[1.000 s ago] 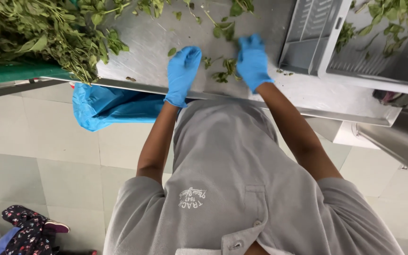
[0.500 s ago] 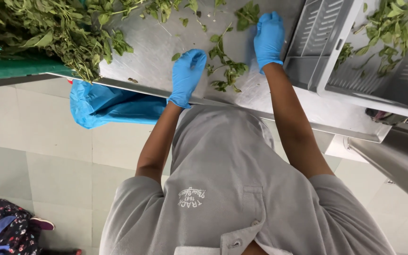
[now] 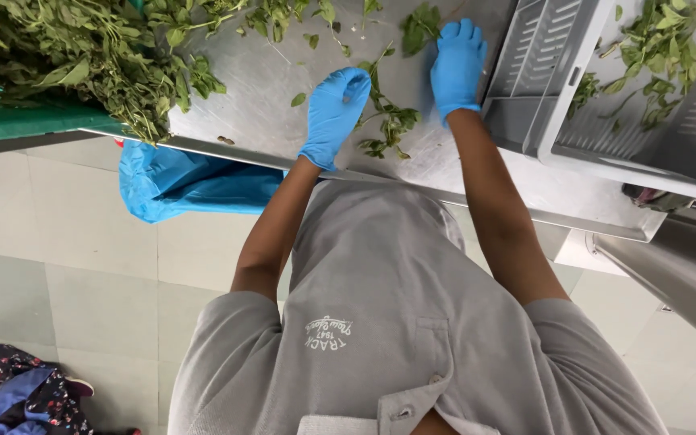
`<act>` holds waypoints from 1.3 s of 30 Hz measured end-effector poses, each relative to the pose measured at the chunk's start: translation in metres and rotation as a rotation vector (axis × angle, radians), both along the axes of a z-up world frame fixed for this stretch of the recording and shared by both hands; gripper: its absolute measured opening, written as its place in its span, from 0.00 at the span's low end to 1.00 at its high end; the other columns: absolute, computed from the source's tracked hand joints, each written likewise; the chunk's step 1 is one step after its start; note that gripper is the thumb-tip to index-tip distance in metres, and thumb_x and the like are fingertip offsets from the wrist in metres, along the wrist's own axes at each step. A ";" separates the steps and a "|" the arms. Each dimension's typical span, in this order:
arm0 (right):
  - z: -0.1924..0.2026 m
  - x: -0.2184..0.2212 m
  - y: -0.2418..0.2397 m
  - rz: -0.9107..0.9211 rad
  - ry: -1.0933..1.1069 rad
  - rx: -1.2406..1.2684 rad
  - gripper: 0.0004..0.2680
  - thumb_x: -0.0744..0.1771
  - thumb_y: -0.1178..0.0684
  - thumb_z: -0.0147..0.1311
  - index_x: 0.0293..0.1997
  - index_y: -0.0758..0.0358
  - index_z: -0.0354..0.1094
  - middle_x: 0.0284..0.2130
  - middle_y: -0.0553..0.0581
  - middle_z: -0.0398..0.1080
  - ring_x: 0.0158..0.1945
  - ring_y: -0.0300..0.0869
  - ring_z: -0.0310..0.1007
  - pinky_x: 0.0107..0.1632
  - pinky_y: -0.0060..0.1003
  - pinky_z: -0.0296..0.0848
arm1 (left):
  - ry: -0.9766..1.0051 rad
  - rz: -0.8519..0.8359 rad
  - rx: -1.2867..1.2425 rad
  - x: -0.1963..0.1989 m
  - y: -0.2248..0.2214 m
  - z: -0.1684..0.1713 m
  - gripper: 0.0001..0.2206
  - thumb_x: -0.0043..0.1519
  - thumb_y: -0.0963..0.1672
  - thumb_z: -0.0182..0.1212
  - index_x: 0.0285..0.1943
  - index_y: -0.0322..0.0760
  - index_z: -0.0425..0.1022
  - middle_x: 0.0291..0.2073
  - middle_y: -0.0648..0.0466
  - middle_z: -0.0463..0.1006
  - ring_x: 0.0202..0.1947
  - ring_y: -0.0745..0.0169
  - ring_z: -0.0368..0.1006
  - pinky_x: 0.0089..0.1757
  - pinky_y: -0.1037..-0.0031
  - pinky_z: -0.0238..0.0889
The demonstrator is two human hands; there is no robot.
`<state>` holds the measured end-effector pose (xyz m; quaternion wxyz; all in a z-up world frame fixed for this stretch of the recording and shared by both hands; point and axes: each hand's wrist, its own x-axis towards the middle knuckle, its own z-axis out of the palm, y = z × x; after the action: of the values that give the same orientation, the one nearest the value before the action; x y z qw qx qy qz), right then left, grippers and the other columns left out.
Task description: Sorting and picking leafy greens from stems into a container.
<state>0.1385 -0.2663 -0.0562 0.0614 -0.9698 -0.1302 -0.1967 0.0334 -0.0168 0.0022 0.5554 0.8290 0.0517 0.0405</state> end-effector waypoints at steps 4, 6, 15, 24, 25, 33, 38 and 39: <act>-0.011 0.007 -0.011 0.052 0.307 0.132 0.02 0.69 0.58 0.54 0.44 0.59 0.65 0.42 0.59 0.66 0.47 0.53 0.66 0.49 0.48 0.64 | -0.046 0.006 0.055 -0.009 0.013 -0.001 0.07 0.62 0.43 0.67 0.47 0.38 0.79 0.38 0.49 0.83 0.33 0.58 0.80 0.37 0.71 0.72; -0.002 -0.002 -0.008 0.093 0.352 0.456 0.02 0.70 0.57 0.54 0.45 0.59 0.66 0.40 0.57 0.66 0.45 0.50 0.65 0.47 0.45 0.64 | -0.082 0.002 0.087 -0.014 0.022 -0.003 0.07 0.63 0.42 0.67 0.48 0.37 0.80 0.39 0.48 0.82 0.35 0.57 0.80 0.39 0.70 0.72; 0.037 -0.059 0.019 0.238 0.490 1.762 0.04 0.75 0.53 0.57 0.53 0.59 0.71 0.32 0.50 0.65 0.35 0.37 0.62 0.40 0.35 0.66 | 0.082 0.216 0.100 -0.046 0.054 -0.024 0.06 0.63 0.43 0.68 0.46 0.38 0.81 0.33 0.47 0.83 0.30 0.59 0.79 0.37 0.70 0.71; 0.081 -0.081 0.043 0.264 0.443 0.367 0.12 0.73 0.53 0.58 0.65 0.58 0.69 0.56 0.63 0.71 0.56 0.59 0.69 0.58 0.51 0.70 | 0.073 0.174 0.149 -0.041 0.053 -0.019 0.06 0.63 0.44 0.67 0.46 0.38 0.81 0.32 0.48 0.82 0.30 0.57 0.78 0.36 0.69 0.70; 0.080 -0.070 0.052 0.298 0.396 0.334 0.14 0.72 0.54 0.57 0.67 0.60 0.68 0.59 0.65 0.68 0.58 0.61 0.68 0.60 0.52 0.68 | 0.047 0.157 0.157 -0.039 0.050 -0.019 0.06 0.63 0.44 0.67 0.46 0.38 0.80 0.34 0.48 0.82 0.31 0.56 0.79 0.37 0.69 0.71; 0.076 -0.047 0.053 0.495 0.517 -0.115 0.19 0.59 0.60 0.56 0.55 0.53 0.71 0.53 0.64 0.68 0.56 0.61 0.68 0.57 0.54 0.67 | -0.029 0.136 0.226 -0.034 0.054 0.002 0.08 0.63 0.44 0.66 0.48 0.37 0.80 0.39 0.46 0.82 0.37 0.51 0.80 0.40 0.66 0.72; -0.004 0.049 0.005 0.178 0.395 0.564 0.13 0.72 0.52 0.55 0.65 0.58 0.66 0.60 0.66 0.70 0.64 0.60 0.69 0.67 0.51 0.69 | 0.053 0.168 0.230 -0.035 0.063 0.005 0.07 0.63 0.44 0.67 0.46 0.37 0.81 0.38 0.46 0.82 0.35 0.49 0.80 0.39 0.64 0.72; -0.016 0.070 0.002 0.177 0.391 0.564 0.13 0.72 0.52 0.55 0.65 0.58 0.66 0.60 0.66 0.70 0.64 0.60 0.69 0.67 0.51 0.69 | 0.049 0.166 0.229 -0.031 0.063 0.006 0.07 0.63 0.44 0.67 0.46 0.37 0.81 0.38 0.46 0.82 0.35 0.49 0.80 0.39 0.64 0.72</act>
<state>0.2088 -0.2647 -0.0725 0.3672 -0.9190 -0.1402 -0.0294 0.0021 0.0466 0.0085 0.4505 0.8805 0.1288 0.0720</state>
